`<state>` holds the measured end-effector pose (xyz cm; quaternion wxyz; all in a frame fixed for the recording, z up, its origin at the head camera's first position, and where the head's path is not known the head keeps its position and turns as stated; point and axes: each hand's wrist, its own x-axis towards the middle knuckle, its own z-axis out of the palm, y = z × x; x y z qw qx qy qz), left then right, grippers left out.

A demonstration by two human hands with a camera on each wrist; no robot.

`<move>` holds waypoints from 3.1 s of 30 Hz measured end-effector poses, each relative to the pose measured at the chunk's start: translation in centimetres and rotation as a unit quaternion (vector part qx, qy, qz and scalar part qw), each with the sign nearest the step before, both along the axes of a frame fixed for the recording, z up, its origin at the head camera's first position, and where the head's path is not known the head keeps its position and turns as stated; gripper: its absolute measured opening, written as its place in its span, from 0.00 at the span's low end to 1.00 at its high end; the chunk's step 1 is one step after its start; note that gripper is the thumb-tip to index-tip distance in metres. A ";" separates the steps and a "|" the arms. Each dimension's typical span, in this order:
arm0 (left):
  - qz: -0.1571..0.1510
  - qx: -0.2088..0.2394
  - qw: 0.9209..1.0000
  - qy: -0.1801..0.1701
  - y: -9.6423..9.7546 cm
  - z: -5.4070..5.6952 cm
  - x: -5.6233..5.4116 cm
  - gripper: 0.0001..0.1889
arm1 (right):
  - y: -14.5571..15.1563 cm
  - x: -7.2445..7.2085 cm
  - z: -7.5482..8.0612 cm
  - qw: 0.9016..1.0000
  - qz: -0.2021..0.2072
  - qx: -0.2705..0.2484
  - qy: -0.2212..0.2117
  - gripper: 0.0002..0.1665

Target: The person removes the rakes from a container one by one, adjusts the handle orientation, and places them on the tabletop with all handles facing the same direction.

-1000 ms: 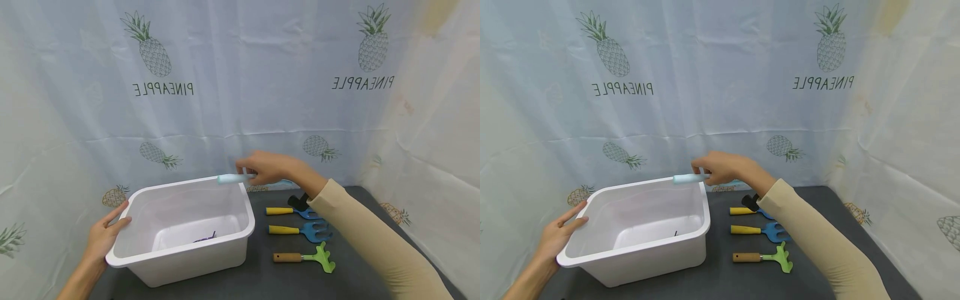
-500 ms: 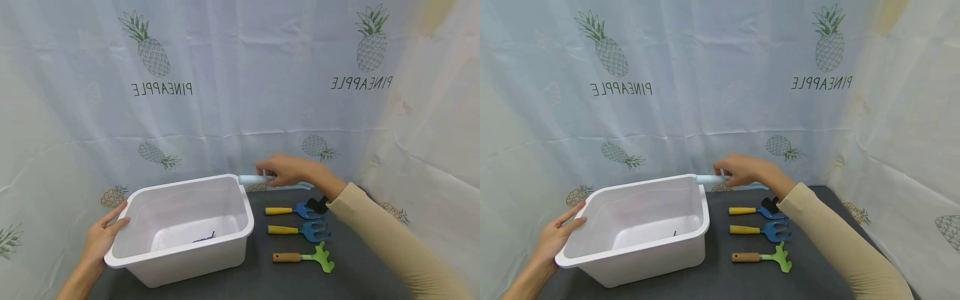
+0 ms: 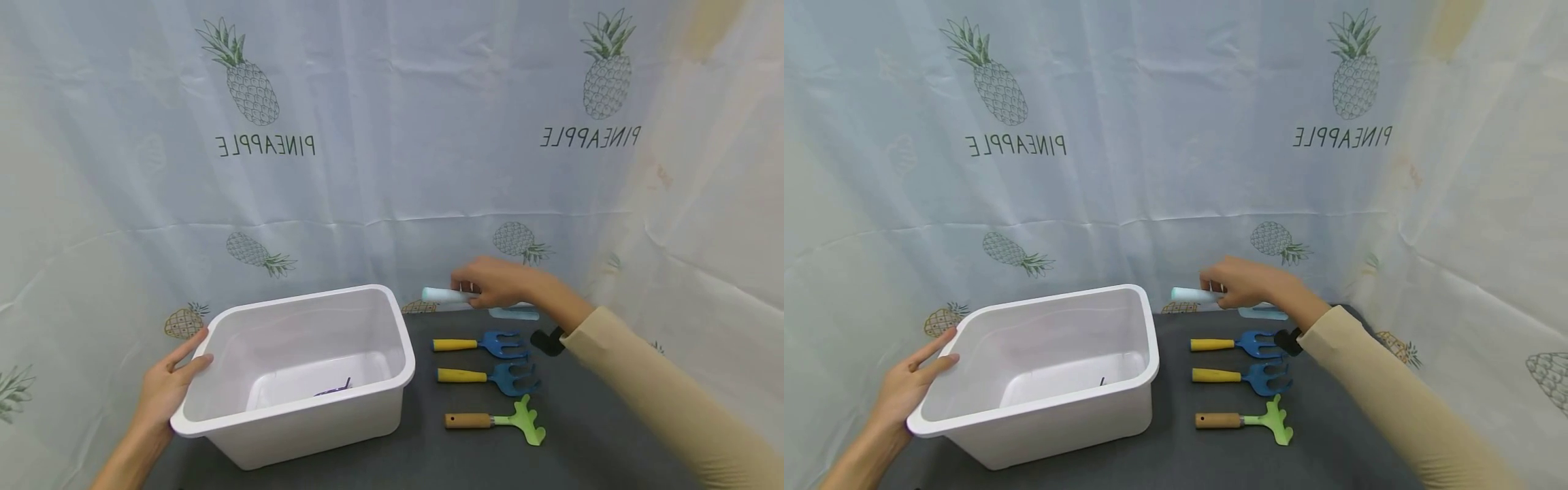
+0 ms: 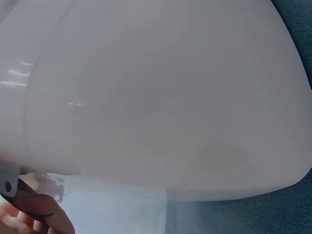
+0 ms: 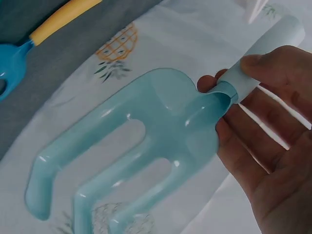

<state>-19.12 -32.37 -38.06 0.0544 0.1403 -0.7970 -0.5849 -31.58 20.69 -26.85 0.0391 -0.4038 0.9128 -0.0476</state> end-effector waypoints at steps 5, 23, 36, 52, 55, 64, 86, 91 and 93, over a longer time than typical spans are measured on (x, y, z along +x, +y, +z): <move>-0.004 0.008 1.000 0.002 0.0 -0.1 0.0 0.36 | 1.9 -0.1 -0.7 1.000 -0.023 0.008 -0.018 0.21; -0.003 -0.012 1.000 0.004 0.0 -0.1 0.0 0.35 | 9.3 -1.1 -4.1 0.997 -0.075 0.009 -0.021 0.23; -0.007 0.023 1.000 0.008 -0.1 -0.2 0.0 0.36 | 14.5 -1.8 -8.3 0.996 -0.090 0.006 0.006 0.23; -0.003 0.008 1.000 -0.001 -0.2 -0.1 0.0 0.36 | 20.6 -1.6 -15.2 0.989 -0.143 0.037 0.008 0.30; -0.006 0.016 1.000 0.003 -0.3 -0.1 0.0 0.36 | 20.6 -1.3 -16.0 0.986 -0.160 0.036 0.006 0.31; -0.005 0.012 1.000 0.006 -0.2 -0.2 -0.1 0.36 | 19.6 -1.2 -18.0 0.980 -0.184 0.061 0.040 0.27; 0.002 0.024 1.000 0.014 -0.2 -0.3 0.0 0.36 | 18.5 -2.6 -13.3 0.985 -0.168 0.039 -0.009 0.28; 0.005 0.049 0.999 0.020 -0.4 -0.4 0.2 0.35 | 17.0 -3.0 -8.4 0.987 -0.155 0.029 0.009 0.25; 0.005 0.057 0.998 0.020 -0.4 -0.4 0.1 0.35 | 16.3 -3.0 -6.8 0.989 -0.145 0.028 0.023 0.22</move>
